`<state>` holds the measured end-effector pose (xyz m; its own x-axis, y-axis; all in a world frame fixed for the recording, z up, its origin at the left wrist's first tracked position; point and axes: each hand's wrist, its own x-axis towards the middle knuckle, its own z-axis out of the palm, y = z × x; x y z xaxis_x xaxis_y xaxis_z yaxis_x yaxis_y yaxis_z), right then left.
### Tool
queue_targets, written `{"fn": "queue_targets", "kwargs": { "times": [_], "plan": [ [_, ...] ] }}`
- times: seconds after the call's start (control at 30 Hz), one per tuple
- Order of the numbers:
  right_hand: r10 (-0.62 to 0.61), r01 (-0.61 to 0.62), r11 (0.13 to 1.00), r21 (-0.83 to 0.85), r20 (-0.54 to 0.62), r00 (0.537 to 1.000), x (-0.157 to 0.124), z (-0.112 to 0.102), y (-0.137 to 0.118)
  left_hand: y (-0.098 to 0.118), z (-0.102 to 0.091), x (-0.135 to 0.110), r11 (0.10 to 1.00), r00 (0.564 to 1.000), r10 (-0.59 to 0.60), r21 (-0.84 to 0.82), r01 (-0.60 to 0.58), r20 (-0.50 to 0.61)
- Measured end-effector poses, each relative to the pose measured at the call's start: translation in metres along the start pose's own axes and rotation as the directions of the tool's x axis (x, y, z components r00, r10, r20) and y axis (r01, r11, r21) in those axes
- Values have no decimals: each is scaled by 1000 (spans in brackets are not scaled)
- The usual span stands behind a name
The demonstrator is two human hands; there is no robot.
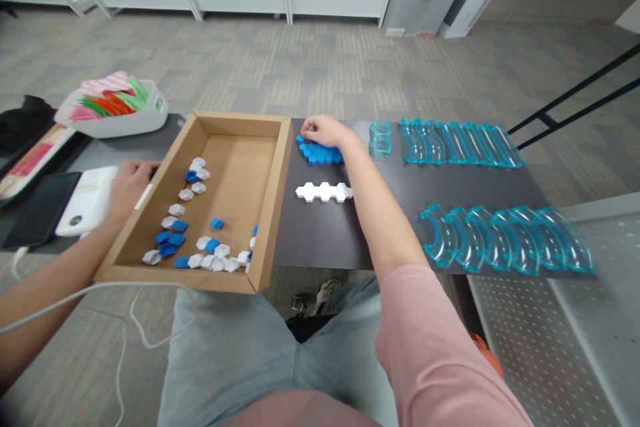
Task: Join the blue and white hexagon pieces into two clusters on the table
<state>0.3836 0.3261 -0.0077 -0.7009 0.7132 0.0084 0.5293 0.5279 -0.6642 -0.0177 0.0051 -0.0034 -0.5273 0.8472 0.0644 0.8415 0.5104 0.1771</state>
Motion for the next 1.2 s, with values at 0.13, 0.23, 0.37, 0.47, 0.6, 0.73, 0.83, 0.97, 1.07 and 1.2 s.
{"fn": "queue_targets", "kwargs": {
  "times": [0.13,0.23,0.37,0.47,0.6,0.73,0.83,0.97,1.07,1.2],
  "plan": [
    [-27,27,1000,8,25,999,-1,0,-1,3,-2,-1,1000,1000,-7,-6,8,14],
    [-31,31,999,11,31,999,-1,0,-1,3,-3,-1,1000,1000,-5,10,5,28],
    [-30,29,999,15,41,999,-2,-1,-2,2,-3,-1,1000,1000,-5,25,5,29],
    [-38,37,999,17,55,998,-2,-1,-2,1,-2,-1,1000,1000,-14,26,13,26],
    [-32,31,999,16,67,997,-2,-2,-3,-2,1,1,1000,1000,2,20,-2,22],
    [-20,17,999,42,80,997,-2,-2,-2,-5,5,2,999,1000,2,37,-2,7],
    [-9,3,997,75,74,997,-2,-2,0,-6,6,3,999,1000,13,46,-13,2],
    [-2,-4,995,96,56,998,-2,-2,-1,-6,5,3,999,1000,13,50,-13,5],
    [2,-7,993,120,42,999,-3,-4,0,-6,5,3,999,1000,7,44,-7,10],
    [2,1,991,136,-23,1000,-4,-12,5,-4,4,3,998,1000,4,56,-5,20]
  ]
}}
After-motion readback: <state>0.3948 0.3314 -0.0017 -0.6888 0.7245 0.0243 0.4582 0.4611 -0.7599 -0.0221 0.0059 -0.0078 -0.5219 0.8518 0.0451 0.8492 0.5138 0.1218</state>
